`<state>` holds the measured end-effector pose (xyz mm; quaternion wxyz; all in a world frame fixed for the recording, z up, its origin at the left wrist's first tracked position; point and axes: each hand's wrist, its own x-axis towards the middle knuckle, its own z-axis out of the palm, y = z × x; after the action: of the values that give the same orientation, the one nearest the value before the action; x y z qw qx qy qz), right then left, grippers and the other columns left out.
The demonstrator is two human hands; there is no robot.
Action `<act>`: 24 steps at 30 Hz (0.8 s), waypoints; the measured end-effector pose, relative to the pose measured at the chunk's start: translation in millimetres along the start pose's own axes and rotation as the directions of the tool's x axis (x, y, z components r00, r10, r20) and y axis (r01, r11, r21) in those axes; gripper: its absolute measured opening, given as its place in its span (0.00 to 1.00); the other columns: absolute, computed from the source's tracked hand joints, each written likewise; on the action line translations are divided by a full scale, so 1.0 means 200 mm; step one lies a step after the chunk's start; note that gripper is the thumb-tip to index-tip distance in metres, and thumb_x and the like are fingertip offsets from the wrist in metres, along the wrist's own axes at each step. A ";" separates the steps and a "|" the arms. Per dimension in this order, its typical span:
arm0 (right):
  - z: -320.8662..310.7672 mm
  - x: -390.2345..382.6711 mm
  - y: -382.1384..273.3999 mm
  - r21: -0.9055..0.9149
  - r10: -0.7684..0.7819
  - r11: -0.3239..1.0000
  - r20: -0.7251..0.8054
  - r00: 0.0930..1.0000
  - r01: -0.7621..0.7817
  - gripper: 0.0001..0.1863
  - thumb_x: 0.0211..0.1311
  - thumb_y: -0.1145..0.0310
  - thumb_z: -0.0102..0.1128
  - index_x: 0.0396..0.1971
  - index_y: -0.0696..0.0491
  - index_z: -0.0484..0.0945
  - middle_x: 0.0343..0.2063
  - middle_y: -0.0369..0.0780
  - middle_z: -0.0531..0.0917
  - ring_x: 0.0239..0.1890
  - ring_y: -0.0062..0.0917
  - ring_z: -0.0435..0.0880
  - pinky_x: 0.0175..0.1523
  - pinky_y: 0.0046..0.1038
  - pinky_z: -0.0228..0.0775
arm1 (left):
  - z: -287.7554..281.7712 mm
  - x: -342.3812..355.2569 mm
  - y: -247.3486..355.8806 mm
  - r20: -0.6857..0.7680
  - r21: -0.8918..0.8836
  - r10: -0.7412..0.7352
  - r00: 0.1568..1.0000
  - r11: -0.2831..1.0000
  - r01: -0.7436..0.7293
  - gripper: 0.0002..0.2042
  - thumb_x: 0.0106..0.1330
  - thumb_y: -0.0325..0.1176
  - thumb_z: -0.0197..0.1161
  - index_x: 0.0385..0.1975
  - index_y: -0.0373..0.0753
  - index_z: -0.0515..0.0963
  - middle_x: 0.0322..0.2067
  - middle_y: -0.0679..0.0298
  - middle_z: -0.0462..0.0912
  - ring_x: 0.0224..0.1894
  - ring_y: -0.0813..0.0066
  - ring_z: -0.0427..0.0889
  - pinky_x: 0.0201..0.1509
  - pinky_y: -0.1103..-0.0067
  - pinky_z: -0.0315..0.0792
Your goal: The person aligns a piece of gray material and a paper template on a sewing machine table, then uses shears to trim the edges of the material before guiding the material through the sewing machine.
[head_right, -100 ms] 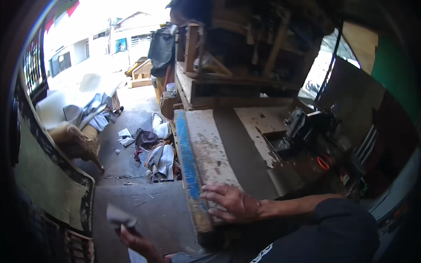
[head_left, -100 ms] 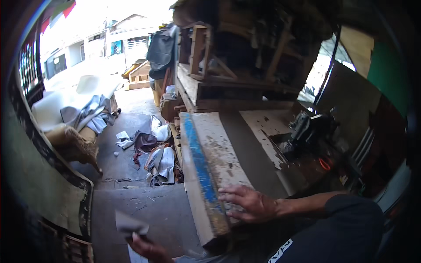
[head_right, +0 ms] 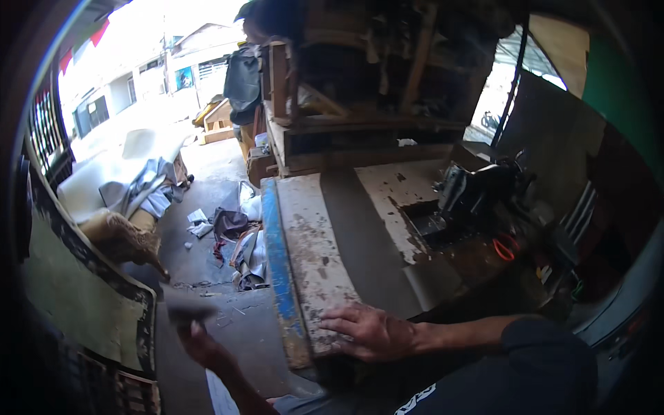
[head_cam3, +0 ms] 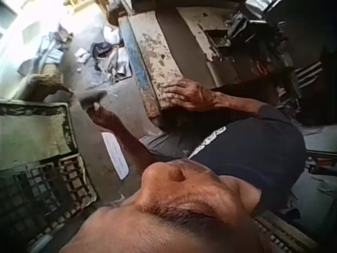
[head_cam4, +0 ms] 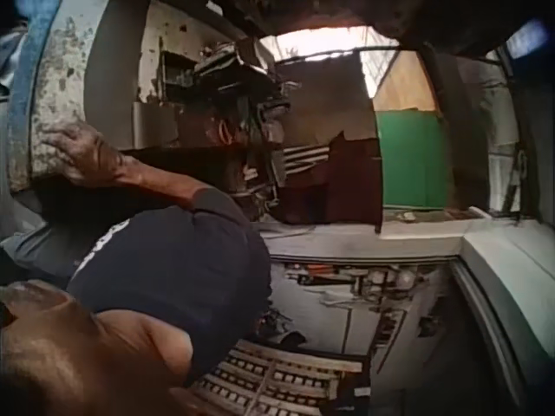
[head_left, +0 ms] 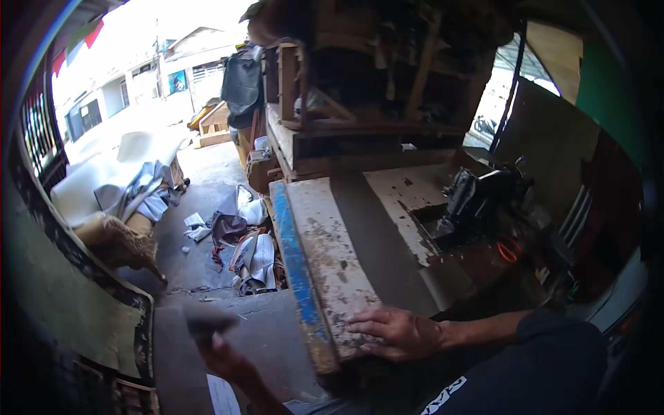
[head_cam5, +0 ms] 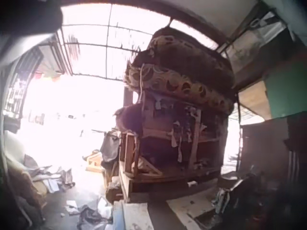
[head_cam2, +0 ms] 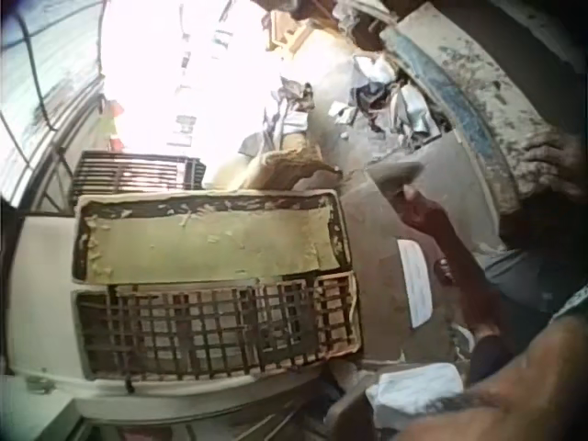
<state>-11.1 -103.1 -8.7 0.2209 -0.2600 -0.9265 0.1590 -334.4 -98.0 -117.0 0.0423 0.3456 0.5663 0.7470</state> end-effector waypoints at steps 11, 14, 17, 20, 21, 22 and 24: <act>-0.55 -0.79 0.22 0.170 0.222 0.967 -0.198 0.955 -0.190 0.17 0.71 0.65 0.65 0.53 0.59 0.80 0.51 0.49 0.85 0.54 0.45 0.86 0.59 0.42 0.81 | 1.23 -0.18 0.40 0.979 0.030 0.168 0.117 0.446 -0.895 0.17 0.63 0.22 0.58 0.50 0.41 0.84 0.61 0.47 0.81 0.66 0.46 0.78 0.67 0.60 0.75; -0.50 -0.90 0.39 0.217 0.439 0.891 -0.187 0.879 -0.399 0.18 0.71 0.63 0.65 0.54 0.58 0.81 0.51 0.48 0.86 0.55 0.44 0.86 0.59 0.39 0.81 | 1.38 -0.42 0.52 0.883 0.383 -0.151 0.445 0.780 -0.495 0.19 0.65 0.23 0.55 0.54 0.40 0.83 0.57 0.46 0.83 0.56 0.46 0.84 0.60 0.63 0.79; -0.36 -0.83 0.48 0.172 0.390 0.919 -0.266 0.882 -0.354 0.22 0.74 0.55 0.62 0.57 0.55 0.81 0.53 0.46 0.86 0.59 0.42 0.84 0.67 0.49 0.74 | 1.43 -0.62 0.43 0.866 0.329 0.055 0.496 0.686 -0.649 0.21 0.73 0.37 0.56 0.63 0.42 0.78 0.68 0.46 0.74 0.72 0.45 0.70 0.75 0.58 0.64; -0.30 -0.85 0.54 -0.210 0.059 0.973 -0.187 0.980 -0.099 0.33 0.74 0.38 0.53 0.63 0.50 0.80 0.54 0.43 0.86 0.68 0.38 0.77 0.71 0.74 0.54 | 1.36 -0.76 0.46 0.863 0.464 -0.164 0.479 0.632 -0.620 0.26 0.77 0.48 0.51 0.70 0.42 0.71 0.74 0.45 0.65 0.78 0.44 0.59 0.81 0.51 0.49; -0.31 -0.90 0.55 -0.199 0.060 0.975 -0.186 0.981 -0.097 0.33 0.74 0.38 0.53 0.63 0.50 0.80 0.54 0.43 0.86 0.68 0.38 0.77 0.71 0.74 0.54 | 1.35 -0.80 0.49 0.849 0.499 -0.207 0.487 0.621 -0.605 0.27 0.78 0.49 0.49 0.71 0.42 0.70 0.75 0.45 0.64 0.78 0.43 0.59 0.81 0.49 0.47; -0.39 -0.94 0.53 -0.162 0.147 0.973 -0.122 0.982 -0.166 0.34 0.73 0.36 0.54 0.61 0.50 0.82 0.52 0.42 0.87 0.66 0.38 0.78 0.71 0.72 0.55 | 1.31 -0.86 0.50 0.842 0.514 -0.212 0.495 0.594 -0.619 0.28 0.78 0.49 0.50 0.72 0.43 0.68 0.75 0.44 0.63 0.78 0.41 0.58 0.80 0.48 0.48; -0.54 -0.97 0.53 -0.109 0.198 0.973 -0.076 0.977 -0.206 0.36 0.68 0.31 0.58 0.57 0.49 0.85 0.47 0.41 0.89 0.61 0.35 0.82 0.72 0.69 0.56 | 1.20 -1.05 0.57 0.809 0.567 -0.225 0.543 0.542 -0.620 0.28 0.77 0.50 0.52 0.72 0.44 0.68 0.75 0.45 0.63 0.78 0.41 0.57 0.79 0.46 0.49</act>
<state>235.1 -104.1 -24.5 0.2176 -0.3702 -0.8953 0.1180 -3.5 -37.7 -87.2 0.0342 0.6960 0.7023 0.1455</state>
